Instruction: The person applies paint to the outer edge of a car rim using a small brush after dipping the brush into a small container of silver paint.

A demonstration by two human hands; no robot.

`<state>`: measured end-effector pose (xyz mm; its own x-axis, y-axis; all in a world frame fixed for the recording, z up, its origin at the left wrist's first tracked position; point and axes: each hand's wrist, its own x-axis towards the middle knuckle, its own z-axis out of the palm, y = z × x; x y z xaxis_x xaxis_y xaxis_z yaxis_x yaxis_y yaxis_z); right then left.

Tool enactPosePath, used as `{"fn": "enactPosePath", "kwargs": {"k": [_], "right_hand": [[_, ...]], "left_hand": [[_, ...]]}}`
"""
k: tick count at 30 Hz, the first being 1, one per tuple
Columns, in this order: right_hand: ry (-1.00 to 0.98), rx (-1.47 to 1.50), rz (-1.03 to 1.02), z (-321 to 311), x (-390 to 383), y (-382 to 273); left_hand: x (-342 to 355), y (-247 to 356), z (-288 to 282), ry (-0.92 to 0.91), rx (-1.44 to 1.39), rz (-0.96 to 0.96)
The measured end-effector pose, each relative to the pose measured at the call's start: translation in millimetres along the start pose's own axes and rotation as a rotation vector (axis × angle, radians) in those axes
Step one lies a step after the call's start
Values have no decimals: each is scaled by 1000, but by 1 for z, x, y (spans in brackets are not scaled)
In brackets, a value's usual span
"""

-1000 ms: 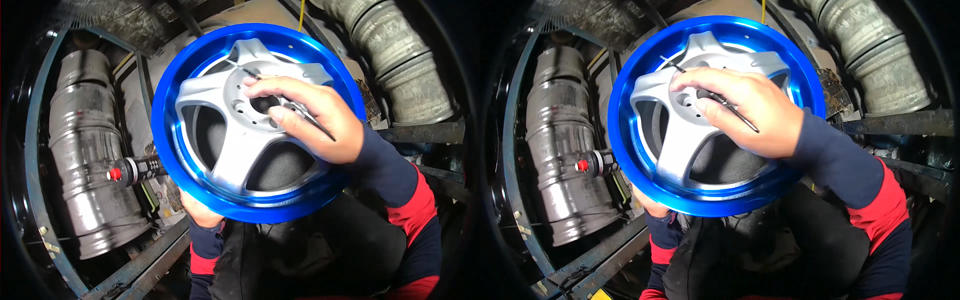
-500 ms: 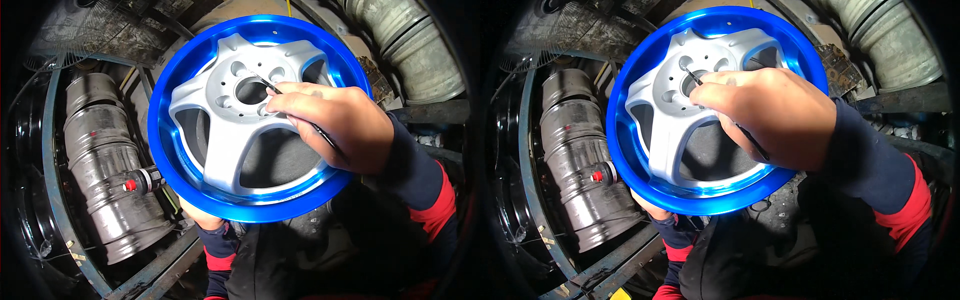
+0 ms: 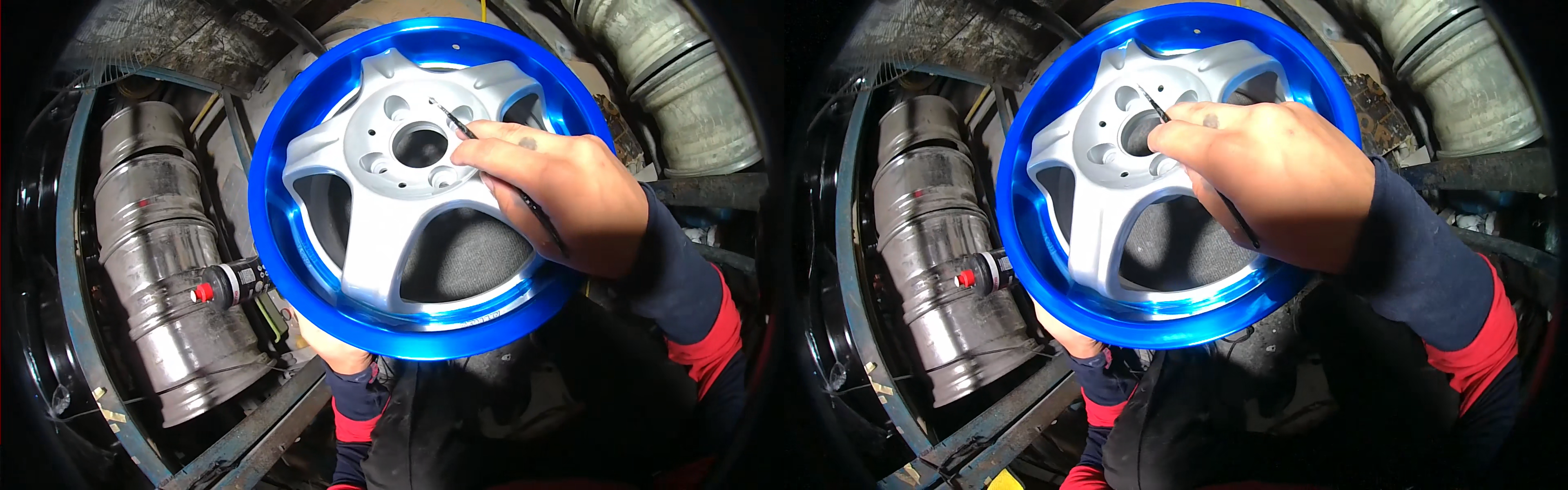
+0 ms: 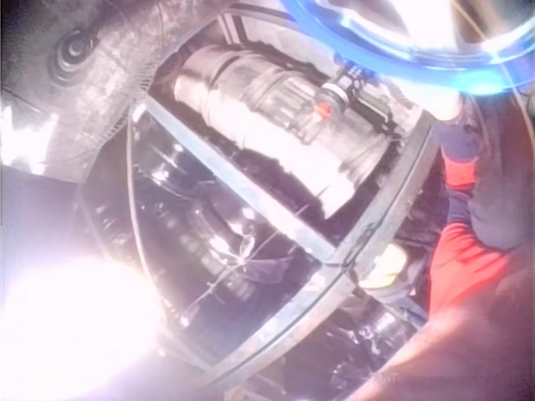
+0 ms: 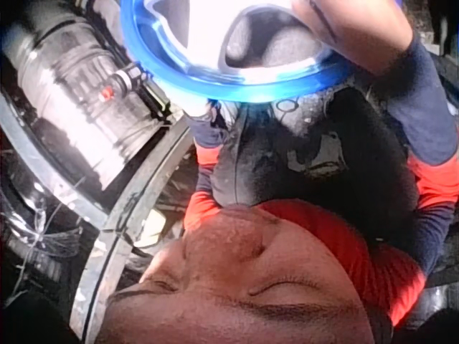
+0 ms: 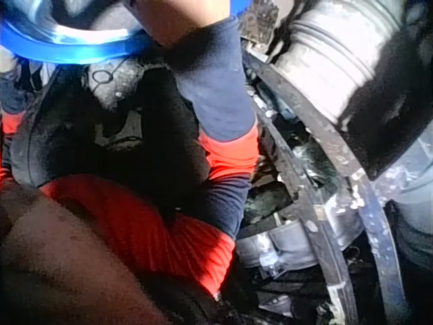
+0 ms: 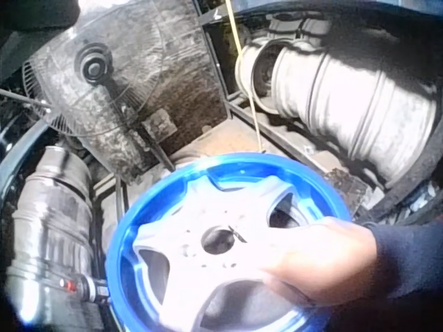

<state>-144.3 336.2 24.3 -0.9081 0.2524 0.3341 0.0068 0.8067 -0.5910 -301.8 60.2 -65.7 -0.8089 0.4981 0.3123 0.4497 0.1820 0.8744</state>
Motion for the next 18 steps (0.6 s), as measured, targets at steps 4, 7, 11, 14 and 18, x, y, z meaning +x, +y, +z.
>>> {"fn": "enactPosePath", "kwargs": {"k": [4,7,11,14,18], "right_hand": [[-13,-38,13,1,2,-6],[-74,-107,47,3,3,-10],[-124,-206,33,6,7,-15],[-93,-235,0,13,7,-13],[-7,-229,-152,27,14,-8]], "left_hand": [[-13,-6,0,54,-171,-109],[-19,-6,0,23,-172,-97],[-26,-10,-4,-85,-38,27],[-37,-12,0,-72,-106,-75],[-45,-14,8,-116,-13,57]]}}
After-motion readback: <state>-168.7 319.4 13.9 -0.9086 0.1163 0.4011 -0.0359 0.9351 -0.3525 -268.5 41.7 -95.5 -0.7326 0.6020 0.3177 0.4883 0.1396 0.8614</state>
